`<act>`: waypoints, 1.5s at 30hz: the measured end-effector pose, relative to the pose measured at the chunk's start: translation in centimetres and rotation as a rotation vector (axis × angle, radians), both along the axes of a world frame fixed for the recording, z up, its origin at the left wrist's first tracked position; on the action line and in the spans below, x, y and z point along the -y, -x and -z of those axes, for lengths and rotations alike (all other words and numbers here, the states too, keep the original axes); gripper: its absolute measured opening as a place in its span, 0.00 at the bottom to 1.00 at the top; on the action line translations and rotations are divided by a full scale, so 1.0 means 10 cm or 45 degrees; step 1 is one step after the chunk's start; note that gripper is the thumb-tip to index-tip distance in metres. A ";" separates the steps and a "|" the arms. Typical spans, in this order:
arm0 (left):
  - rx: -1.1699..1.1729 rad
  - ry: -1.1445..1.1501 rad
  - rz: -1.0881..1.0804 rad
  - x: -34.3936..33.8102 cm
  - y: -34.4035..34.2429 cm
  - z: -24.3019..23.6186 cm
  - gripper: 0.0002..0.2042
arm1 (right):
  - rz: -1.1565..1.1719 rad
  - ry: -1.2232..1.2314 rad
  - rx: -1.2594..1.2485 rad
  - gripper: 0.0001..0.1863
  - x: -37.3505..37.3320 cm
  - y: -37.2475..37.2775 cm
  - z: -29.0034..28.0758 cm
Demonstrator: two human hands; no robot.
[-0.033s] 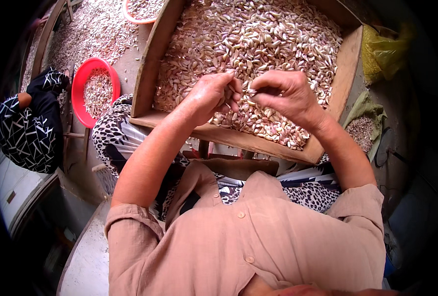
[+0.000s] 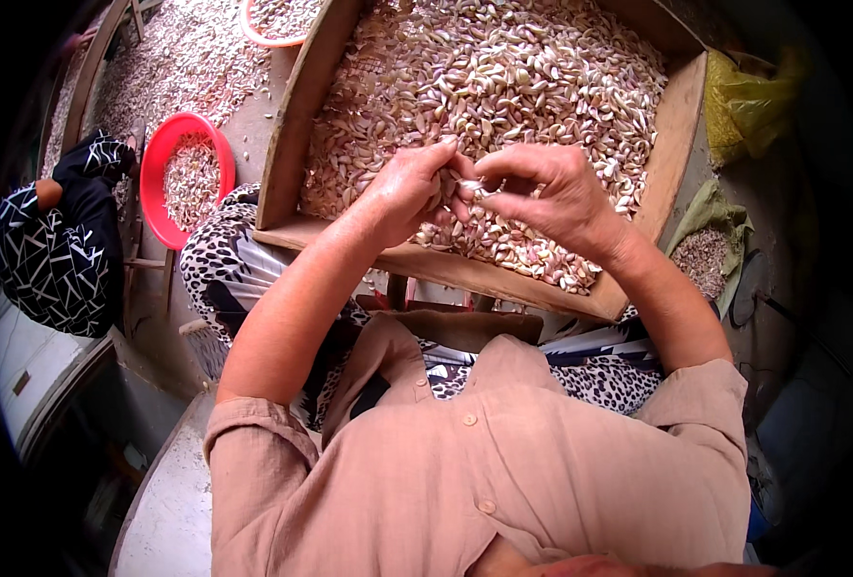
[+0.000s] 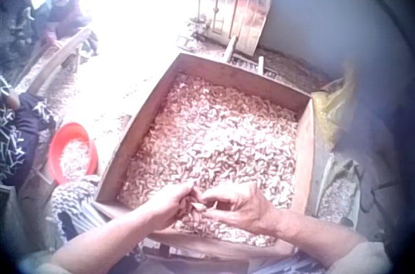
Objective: The person sits on the floor and sorts through a large quantity of garlic cloves in a wooden tray. They pick up individual cloves, inspect them, and place them back into the tray or into a red bowl nearby.
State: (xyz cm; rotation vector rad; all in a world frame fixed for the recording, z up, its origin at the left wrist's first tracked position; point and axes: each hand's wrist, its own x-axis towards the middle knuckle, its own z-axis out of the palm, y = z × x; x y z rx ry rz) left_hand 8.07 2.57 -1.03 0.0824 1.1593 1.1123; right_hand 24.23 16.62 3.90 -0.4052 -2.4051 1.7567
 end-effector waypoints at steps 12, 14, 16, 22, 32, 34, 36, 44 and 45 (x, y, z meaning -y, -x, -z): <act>0.001 -0.055 -0.328 0.05 0.30 0.00 0.18 | 0.326 -0.864 0.255 0.09 -0.65 -0.13 0.40; -0.011 -0.076 -0.396 0.05 0.39 0.00 0.17 | 0.322 -0.873 0.227 0.10 -0.69 -0.10 0.42; -0.029 -0.011 -0.434 0.06 0.43 0.00 0.18 | 0.319 -0.870 0.183 0.11 -0.69 -0.09 0.48; -0.081 -0.012 -0.492 0.15 0.50 0.05 0.18 | 0.216 -0.654 0.101 0.11 -0.59 0.08 0.64; -0.097 -0.013 -0.435 0.17 0.50 0.08 0.17 | 0.161 -0.741 0.159 0.16 -0.54 0.33 0.78; -0.129 -0.016 -0.403 0.18 0.50 0.07 0.17 | 0.161 -0.795 0.210 0.15 -0.53 0.35 0.82; -0.141 -0.010 -0.399 0.17 0.49 0.07 0.17 | 0.135 -0.824 0.273 0.12 -0.52 0.35 0.83; -0.121 0.012 -0.416 0.18 0.50 -0.01 0.17 | 0.177 -0.842 0.225 0.04 -0.49 0.32 0.82; -0.123 -0.001 -0.411 0.19 0.51 -0.01 0.17 | 0.181 -0.774 0.216 0.03 -0.49 0.32 0.81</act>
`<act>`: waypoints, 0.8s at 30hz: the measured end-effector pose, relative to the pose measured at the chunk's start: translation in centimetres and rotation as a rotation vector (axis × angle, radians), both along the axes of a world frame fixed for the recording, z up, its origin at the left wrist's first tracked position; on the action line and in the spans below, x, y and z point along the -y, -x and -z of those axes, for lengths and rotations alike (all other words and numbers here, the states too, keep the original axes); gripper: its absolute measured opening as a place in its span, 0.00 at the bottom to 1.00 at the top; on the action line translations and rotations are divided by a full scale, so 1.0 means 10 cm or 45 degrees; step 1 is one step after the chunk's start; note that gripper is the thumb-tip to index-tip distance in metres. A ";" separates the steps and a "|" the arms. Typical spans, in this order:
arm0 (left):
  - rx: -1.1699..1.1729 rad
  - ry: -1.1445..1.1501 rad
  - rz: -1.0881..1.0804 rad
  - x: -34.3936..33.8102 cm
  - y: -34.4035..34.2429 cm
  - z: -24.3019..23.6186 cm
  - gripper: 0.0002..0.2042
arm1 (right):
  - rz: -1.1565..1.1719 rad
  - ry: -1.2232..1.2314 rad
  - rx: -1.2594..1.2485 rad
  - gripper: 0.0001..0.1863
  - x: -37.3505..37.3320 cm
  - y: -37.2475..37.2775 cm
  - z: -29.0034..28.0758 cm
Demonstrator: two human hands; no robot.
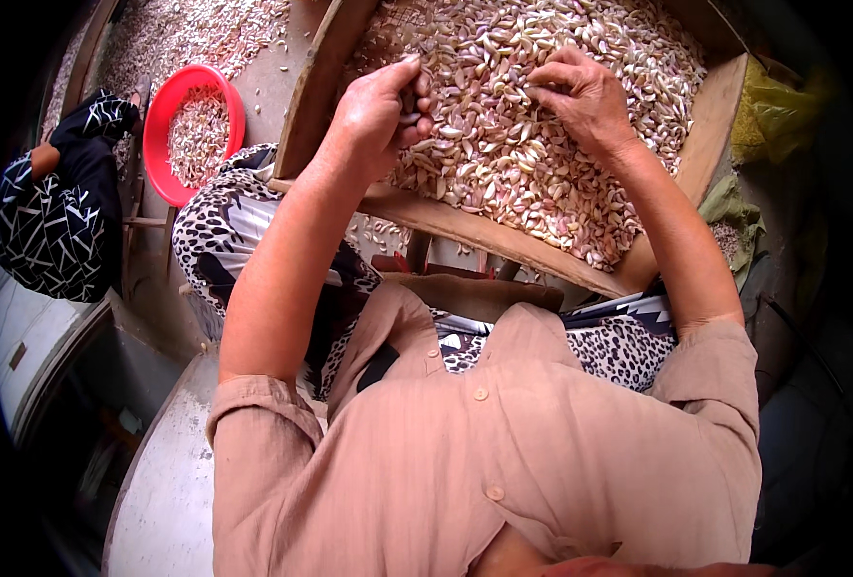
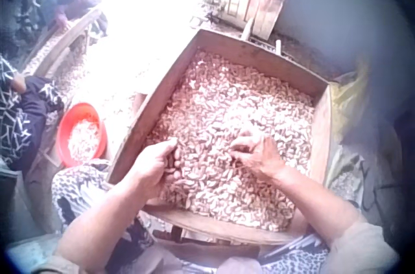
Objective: The person sits on the floor and sorts through a large quantity of garlic cloves in a wooden tray. They pick up individual cloves, inspect them, and place them back into the tray or into a red bowl nearby.
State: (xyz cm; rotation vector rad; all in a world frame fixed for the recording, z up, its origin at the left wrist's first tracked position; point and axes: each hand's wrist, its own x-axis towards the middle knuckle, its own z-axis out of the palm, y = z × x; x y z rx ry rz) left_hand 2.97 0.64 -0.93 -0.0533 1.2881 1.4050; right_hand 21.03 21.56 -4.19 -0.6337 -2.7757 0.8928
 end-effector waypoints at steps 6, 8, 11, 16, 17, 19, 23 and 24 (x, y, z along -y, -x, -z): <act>-0.046 -0.024 -0.118 0.07 0.13 -0.03 0.15 | -0.049 0.117 -0.064 0.06 -0.07 -0.07 -0.20; -0.016 -0.071 -0.142 0.13 0.17 -0.06 0.15 | -0.066 0.164 -0.009 0.08 -0.07 -0.10 -0.25; -0.046 -0.103 -0.248 0.16 0.21 -0.03 0.14 | -0.081 0.176 0.018 0.09 -0.09 -0.13 -0.26; -0.018 -0.091 -0.180 0.21 0.23 -0.05 0.15 | -0.169 0.147 0.067 0.10 -0.12 -0.19 -0.27; -0.018 -0.086 -0.168 0.22 0.23 -0.04 0.15 | -0.200 0.155 0.140 0.10 -0.13 -0.18 -0.30; 0.014 -0.133 -0.106 0.27 0.33 0.05 0.15 | -0.263 0.211 0.227 0.09 -0.15 -0.19 -0.28; 0.054 -0.219 -0.011 0.30 0.41 0.13 0.16 | -0.383 0.228 0.294 0.09 -0.13 -0.20 -0.29; 0.039 -0.205 -0.044 0.29 0.39 0.12 0.16 | -0.387 0.276 0.272 0.09 -0.12 -0.21 -0.30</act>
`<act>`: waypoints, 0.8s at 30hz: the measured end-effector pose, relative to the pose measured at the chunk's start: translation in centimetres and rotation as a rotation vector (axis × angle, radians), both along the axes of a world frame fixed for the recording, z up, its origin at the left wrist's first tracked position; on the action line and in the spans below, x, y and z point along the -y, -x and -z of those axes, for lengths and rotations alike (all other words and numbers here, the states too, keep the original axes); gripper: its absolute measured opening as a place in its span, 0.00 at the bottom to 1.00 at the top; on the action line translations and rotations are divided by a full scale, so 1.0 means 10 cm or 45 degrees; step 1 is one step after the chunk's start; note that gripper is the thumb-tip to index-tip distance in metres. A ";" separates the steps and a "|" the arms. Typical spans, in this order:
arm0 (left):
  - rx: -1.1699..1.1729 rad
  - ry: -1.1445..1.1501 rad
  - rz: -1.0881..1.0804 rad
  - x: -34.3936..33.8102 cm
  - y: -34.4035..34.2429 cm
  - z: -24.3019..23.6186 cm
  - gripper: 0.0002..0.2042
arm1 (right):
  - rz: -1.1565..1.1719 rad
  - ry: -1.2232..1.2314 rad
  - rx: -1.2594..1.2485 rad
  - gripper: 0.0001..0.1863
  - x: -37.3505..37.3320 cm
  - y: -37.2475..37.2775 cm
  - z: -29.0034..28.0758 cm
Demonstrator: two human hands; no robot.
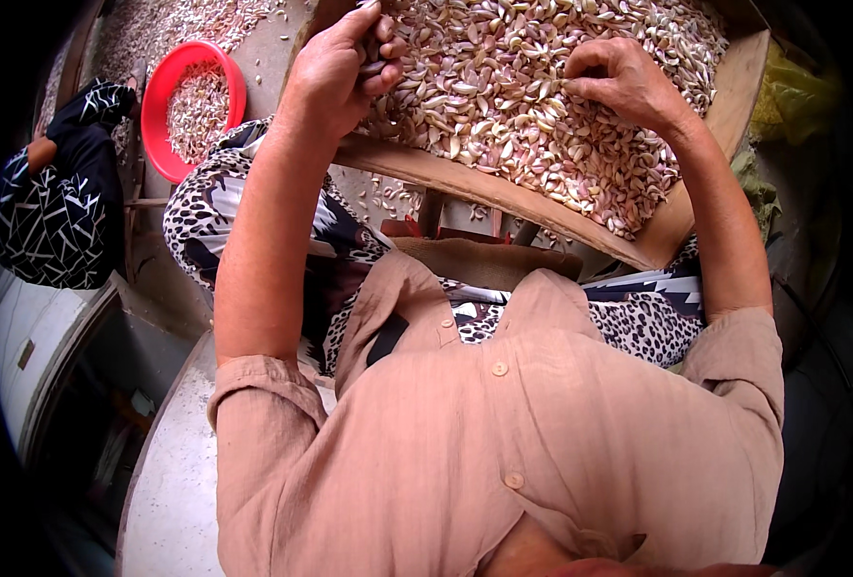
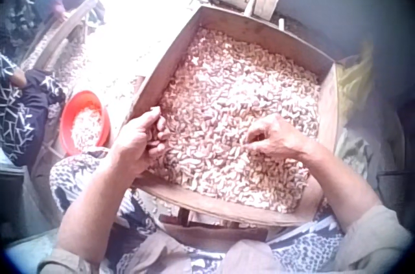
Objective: The person sits on the floor and sorts through a large quantity of garlic cloves in a wooden tray. They pick up individual cloves, inspect them, and place them back into the tray or into a red bowl nearby.
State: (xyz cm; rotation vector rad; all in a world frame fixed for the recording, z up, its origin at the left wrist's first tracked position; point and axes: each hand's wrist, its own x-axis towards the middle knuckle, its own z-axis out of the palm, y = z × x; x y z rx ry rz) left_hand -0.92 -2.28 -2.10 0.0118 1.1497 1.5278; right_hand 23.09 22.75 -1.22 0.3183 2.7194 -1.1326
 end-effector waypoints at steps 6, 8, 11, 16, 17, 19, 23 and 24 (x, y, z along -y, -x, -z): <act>-0.046 0.034 -0.035 0.01 -0.07 -0.09 0.16 | -0.022 0.192 -0.099 0.06 0.12 0.00 -0.07; -0.040 0.031 0.027 0.03 -0.03 -0.07 0.16 | -0.120 0.220 -0.095 0.06 0.25 -0.03 -0.02; -0.049 0.064 -0.013 0.01 -0.07 -0.08 0.16 | -0.233 -0.006 0.054 0.10 0.52 -0.06 -0.05; -0.037 0.092 0.093 0.01 -0.06 -0.07 0.16 | -0.357 -0.264 -0.163 0.10 0.59 -0.13 0.16; -0.034 0.106 0.104 0.00 -0.06 -0.07 0.17 | -0.369 -0.293 -0.143 0.09 0.60 -0.12 0.16; -0.052 0.102 0.111 -0.02 -0.12 -0.10 0.17 | -0.349 -0.300 -0.134 0.07 0.60 -0.10 0.12; -0.027 0.046 0.227 -0.05 -0.23 -0.07 0.16 | -0.280 -0.256 -0.169 0.05 0.48 -0.05 0.02; -0.065 0.105 0.196 -0.09 -0.29 -0.11 0.16 | -0.282 -0.225 -0.170 0.04 0.44 -0.04 -0.01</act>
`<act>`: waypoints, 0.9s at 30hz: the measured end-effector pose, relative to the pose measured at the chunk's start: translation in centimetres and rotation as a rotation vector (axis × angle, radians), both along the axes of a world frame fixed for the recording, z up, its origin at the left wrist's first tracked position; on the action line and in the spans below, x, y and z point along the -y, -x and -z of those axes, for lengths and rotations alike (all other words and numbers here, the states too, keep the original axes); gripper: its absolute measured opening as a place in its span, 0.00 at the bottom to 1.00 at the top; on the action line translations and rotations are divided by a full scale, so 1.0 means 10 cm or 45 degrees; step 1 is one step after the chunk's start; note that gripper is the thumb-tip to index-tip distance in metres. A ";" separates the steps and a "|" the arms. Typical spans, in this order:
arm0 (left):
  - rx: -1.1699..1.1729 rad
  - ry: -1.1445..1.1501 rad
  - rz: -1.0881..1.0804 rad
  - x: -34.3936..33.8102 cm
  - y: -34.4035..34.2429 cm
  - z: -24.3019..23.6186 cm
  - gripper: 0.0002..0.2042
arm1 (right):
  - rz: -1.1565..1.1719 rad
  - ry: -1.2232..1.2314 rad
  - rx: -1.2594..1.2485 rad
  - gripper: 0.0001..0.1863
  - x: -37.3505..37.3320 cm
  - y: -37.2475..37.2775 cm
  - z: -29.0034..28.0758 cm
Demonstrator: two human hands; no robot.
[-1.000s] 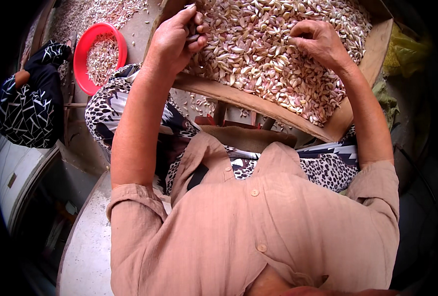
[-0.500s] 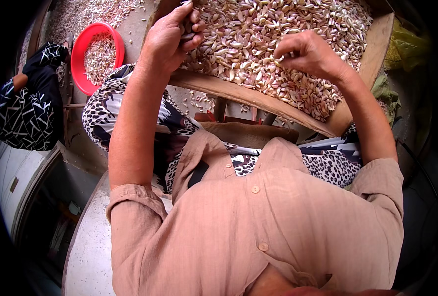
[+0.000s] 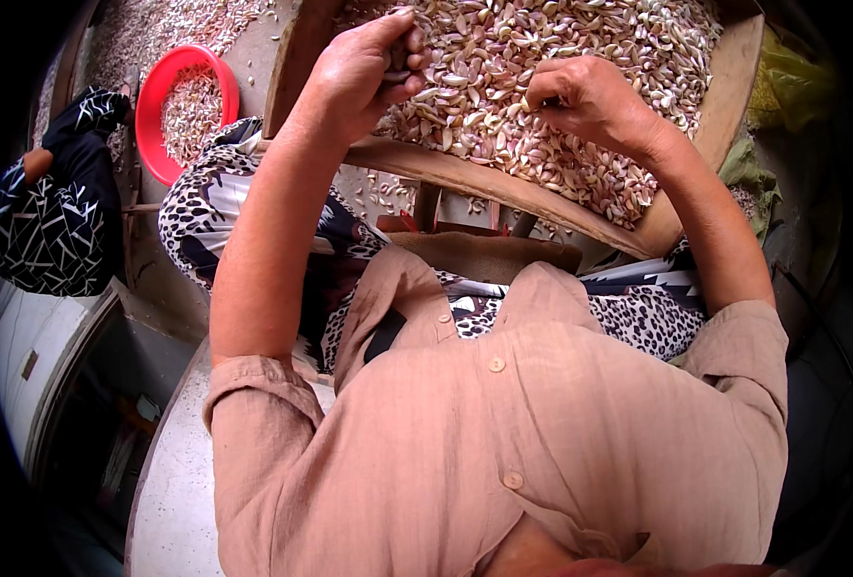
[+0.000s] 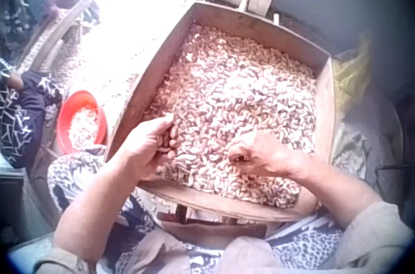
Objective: The person sits on the floor and sorts through a large quantity of garlic cloves in a wooden tray. They pick up individual cloves, inspect them, and place them back into the tray or into a red bowl nearby.
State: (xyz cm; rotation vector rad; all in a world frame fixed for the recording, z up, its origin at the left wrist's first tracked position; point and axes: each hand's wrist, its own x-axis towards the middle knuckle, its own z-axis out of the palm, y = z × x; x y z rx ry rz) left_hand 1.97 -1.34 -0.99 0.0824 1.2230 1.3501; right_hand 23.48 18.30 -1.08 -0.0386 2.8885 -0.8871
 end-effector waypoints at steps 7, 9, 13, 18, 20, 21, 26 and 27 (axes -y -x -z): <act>-0.105 0.051 -0.028 -0.03 -0.07 -0.06 0.16 | 0.004 0.028 0.006 0.08 -0.01 -0.07 0.03; -0.120 0.052 -0.031 -0.04 -0.09 -0.06 0.16 | 0.022 0.029 0.019 0.09 0.06 -0.08 0.02; -0.131 0.069 -0.032 -0.06 -0.10 -0.09 0.16 | 0.035 -0.021 -0.015 0.10 0.08 -0.09 0.07; -0.114 0.033 -0.032 -0.07 -0.10 -0.10 0.16 | 0.134 -0.129 0.151 0.10 -0.11 -0.05 0.05; -0.050 0.010 -0.044 -0.05 -0.03 -0.03 0.16 | 0.202 -0.118 0.127 0.10 -0.17 -0.05 -0.03; -0.017 -0.006 -0.045 -0.07 -0.01 -0.03 0.16 | 0.232 -0.117 0.135 0.10 -0.21 -0.05 -0.09; -0.091 0.020 -0.044 -0.08 -0.08 -0.08 0.16 | 0.208 0.044 0.118 0.10 -0.30 -0.08 -0.07; -0.085 0.011 -0.026 -0.07 -0.07 -0.08 0.16 | 0.117 0.072 -0.048 0.10 -0.29 -0.07 -0.05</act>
